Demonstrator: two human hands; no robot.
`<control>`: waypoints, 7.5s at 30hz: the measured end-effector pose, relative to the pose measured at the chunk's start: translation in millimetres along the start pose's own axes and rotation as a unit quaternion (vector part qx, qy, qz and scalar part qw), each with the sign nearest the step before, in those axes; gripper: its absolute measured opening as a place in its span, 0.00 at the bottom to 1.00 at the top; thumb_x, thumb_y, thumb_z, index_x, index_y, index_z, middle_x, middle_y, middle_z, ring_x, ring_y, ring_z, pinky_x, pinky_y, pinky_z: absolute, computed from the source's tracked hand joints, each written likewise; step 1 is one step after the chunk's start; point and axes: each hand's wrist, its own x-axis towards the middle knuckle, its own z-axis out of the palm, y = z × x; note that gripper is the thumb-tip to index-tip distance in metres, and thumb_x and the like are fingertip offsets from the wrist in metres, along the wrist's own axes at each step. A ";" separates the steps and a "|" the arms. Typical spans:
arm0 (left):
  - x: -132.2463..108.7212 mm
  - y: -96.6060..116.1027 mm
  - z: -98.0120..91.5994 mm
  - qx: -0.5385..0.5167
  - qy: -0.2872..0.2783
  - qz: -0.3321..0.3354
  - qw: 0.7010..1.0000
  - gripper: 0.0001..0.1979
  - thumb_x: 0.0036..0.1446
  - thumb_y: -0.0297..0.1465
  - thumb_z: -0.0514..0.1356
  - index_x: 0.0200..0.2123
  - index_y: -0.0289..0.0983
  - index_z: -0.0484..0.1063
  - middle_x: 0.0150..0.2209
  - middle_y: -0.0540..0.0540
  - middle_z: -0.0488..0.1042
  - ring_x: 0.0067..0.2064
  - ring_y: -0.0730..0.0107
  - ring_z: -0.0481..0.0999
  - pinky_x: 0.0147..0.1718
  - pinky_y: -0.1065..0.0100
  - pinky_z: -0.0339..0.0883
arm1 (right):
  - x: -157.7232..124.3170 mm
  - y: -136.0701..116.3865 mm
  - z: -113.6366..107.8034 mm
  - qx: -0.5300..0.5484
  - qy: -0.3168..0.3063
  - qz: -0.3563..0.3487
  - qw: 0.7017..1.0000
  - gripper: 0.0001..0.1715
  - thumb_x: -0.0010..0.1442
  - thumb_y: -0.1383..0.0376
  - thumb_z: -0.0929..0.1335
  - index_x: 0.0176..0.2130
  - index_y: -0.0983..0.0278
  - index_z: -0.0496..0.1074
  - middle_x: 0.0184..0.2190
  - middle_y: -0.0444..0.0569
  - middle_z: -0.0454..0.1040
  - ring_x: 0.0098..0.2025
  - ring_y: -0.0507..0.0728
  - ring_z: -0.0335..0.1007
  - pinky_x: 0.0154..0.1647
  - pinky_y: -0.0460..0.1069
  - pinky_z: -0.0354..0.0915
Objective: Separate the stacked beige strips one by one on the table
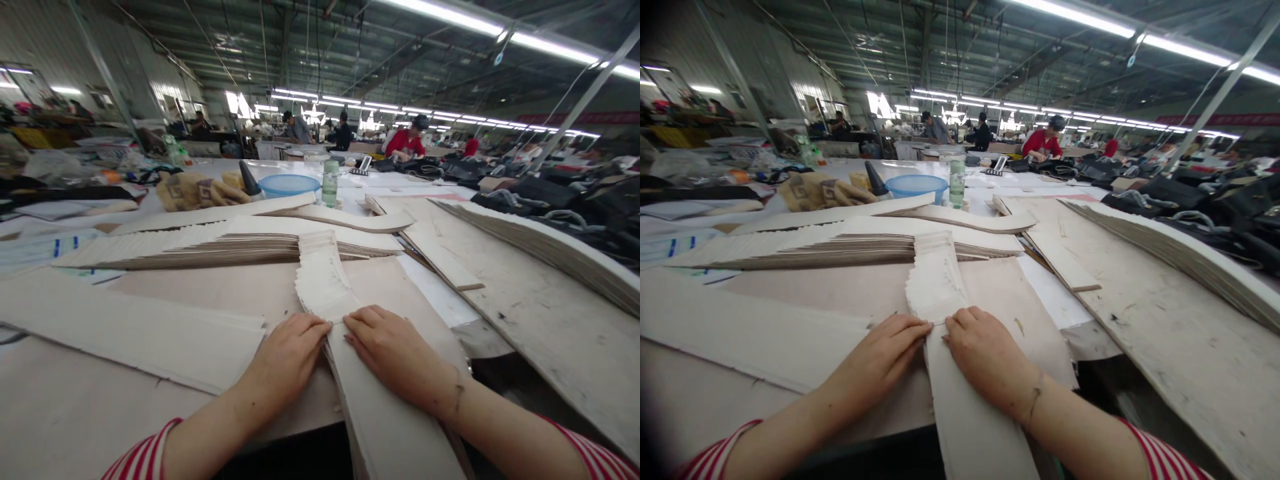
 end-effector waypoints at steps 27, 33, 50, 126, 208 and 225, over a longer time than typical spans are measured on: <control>40.1 -8.9 -7.3 -0.115 -0.040 -0.105 0.987 0.27 0.46 0.40 0.60 0.48 0.33 0.63 0.49 0.40 0.65 0.51 0.60 0.63 0.51 0.61 0.57 | 3.4 32.1 16.0 0.366 -0.012 0.177 0.914 0.08 0.53 0.62 0.64 0.34 0.63 0.66 0.29 0.43 0.70 0.33 0.54 0.66 0.34 0.48 0.61; 39.9 -10.5 -9.9 -0.130 -0.041 -0.117 0.984 0.17 0.47 0.42 0.59 0.36 0.36 0.69 0.56 0.39 0.56 0.56 0.56 0.58 0.53 0.58 0.55 | -7.0 30.8 12.8 0.325 -0.023 0.172 0.930 0.08 0.52 0.62 0.65 0.32 0.64 0.67 0.30 0.43 0.69 0.33 0.54 0.63 0.34 0.48 0.59; 60.7 12.2 -14.0 -0.122 -0.057 -0.075 0.988 0.11 0.50 0.32 0.55 0.38 0.38 0.67 0.35 0.49 0.71 0.37 0.66 0.70 0.36 0.66 0.64 | -16.5 25.5 22.7 0.330 0.051 0.153 0.930 0.07 0.54 0.63 0.64 0.35 0.63 0.66 0.32 0.44 0.68 0.37 0.55 0.64 0.38 0.50 0.60; 38.9 -7.0 -6.4 -0.119 -0.064 -0.124 0.983 0.09 0.49 0.30 0.58 0.36 0.37 0.69 0.37 0.46 0.69 0.41 0.64 0.68 0.41 0.65 0.62 | 42.0 41.9 -18.4 0.209 -0.161 -0.103 0.959 0.23 0.51 0.68 0.68 0.48 0.67 0.66 0.45 0.54 0.66 0.49 0.58 0.60 0.51 0.52 0.56; 20.2 -5.6 -0.2 -0.187 0.030 -0.109 0.976 0.14 0.50 0.38 0.58 0.39 0.38 0.70 0.41 0.46 0.67 0.45 0.64 0.65 0.45 0.65 0.60 | 8.5 37.5 -7.6 0.348 -0.046 0.101 0.931 0.20 0.50 0.62 0.67 0.44 0.63 0.62 0.37 0.45 0.67 0.38 0.54 0.64 0.38 0.48 0.61; 21.4 6.6 -1.5 -0.551 0.030 -0.241 0.798 0.18 0.52 0.45 0.53 0.27 0.34 0.66 0.20 0.55 0.61 0.20 0.79 0.57 0.17 0.77 0.50 | 14.8 27.6 4.6 0.462 0.057 0.139 0.874 0.15 0.58 0.56 0.61 0.29 0.65 0.65 0.26 0.42 0.64 0.30 0.51 0.60 0.31 0.45 0.59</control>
